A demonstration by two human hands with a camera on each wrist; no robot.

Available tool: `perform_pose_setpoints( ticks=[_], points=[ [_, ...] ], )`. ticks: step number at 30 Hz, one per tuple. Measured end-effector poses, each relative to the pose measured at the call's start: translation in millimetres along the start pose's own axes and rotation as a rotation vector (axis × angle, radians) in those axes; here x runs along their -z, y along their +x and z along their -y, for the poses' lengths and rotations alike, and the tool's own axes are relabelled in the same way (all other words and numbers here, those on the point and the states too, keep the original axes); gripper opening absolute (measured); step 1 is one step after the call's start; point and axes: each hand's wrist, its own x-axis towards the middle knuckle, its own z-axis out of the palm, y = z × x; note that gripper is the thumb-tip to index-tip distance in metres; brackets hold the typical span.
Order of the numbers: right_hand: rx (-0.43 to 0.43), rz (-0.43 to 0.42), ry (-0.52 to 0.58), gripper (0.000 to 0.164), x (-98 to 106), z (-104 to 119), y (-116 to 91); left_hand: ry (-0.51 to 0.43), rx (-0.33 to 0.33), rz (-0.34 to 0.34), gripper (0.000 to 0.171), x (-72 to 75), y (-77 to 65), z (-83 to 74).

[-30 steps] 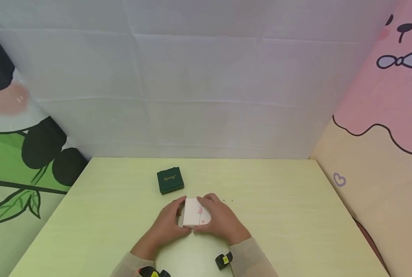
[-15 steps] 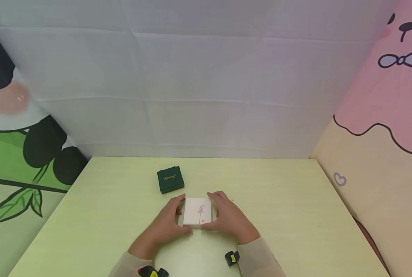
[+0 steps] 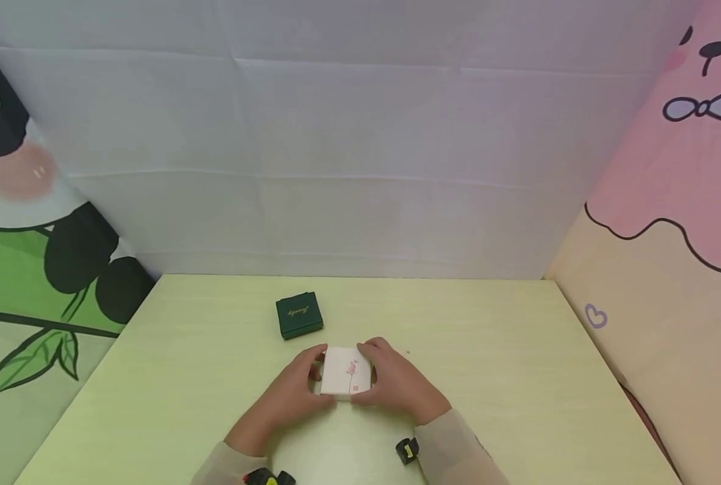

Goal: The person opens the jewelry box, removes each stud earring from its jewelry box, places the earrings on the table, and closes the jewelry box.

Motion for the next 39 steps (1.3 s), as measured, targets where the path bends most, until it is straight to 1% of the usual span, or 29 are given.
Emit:
perform_pose_setpoints(
  ticks=[3, 6, 9, 13, 17, 20, 22, 24, 28, 34, 37, 39],
  points=[
    [0.012, 0.006, -0.035, 0.091, 3.4, 1.7, 1.8, 0.007, 0.005, 0.010, 0.088, 0.7, 2.5, -6.1],
    [0.023, 0.010, -0.075, 0.091, 9.9, 3.5, 5.8, 0.028, 0.027, 0.014, 0.089, 0.5, 7.6, -11.9],
    [0.033, 0.016, -0.102, 0.090, 19.2, 4.9, 13.0, 0.034, 0.043, -0.007, 0.091, 0.7, 14.5, -16.5],
    [0.046, 0.029, -0.123, 0.090, 34.2, 3.7, 26.5, 0.043, 0.043, -0.041, 0.091, 1.1, 27.6, -21.9],
    [0.046, 0.042, -0.137, 0.089, 46.2, 1.0, 40.4, 0.057, 0.045, -0.065, 0.088, 1.7, 40.0, -27.3],
    [0.037, 0.054, -0.135, 0.087, 53.3, -0.3, 48.7, 0.067, 0.045, -0.075, 0.085, 1.6, 48.7, -30.8],
    [0.032, 0.067, -0.138, 0.086, 57.0, -0.9, 53.0, 0.092, 0.034, -0.077, 0.082, 0.6, 54.3, -32.1],
    [0.029, 0.076, -0.141, 0.084, 59.6, -1.4, 57.0, 0.131, 0.030, -0.070, 0.079, -0.7, 59.4, -33.2],
    [0.031, 0.092, -0.191, 0.083, 60.4, -5.0, 65.8, 0.217, 0.036, -0.056, 0.074, -2.7, 68.2, -34.8],
    [0.020, 0.108, -0.241, 0.085, 56.2, -14.3, 79.3, 0.331, 0.091, -0.019, 0.076, -4.4, 79.4, -36.5],
    [0.022, 0.121, -0.261, 0.085, 54.4, -18.5, 85.1, 0.355, 0.123, -0.006, 0.075, -5.4, 83.4, -37.3],
    [0.022, 0.124, -0.274, 0.085, 53.9, -20.4, 88.3, 0.360, 0.131, -0.007, 0.072, -5.6, 85.3, -38.8]
  ],
)
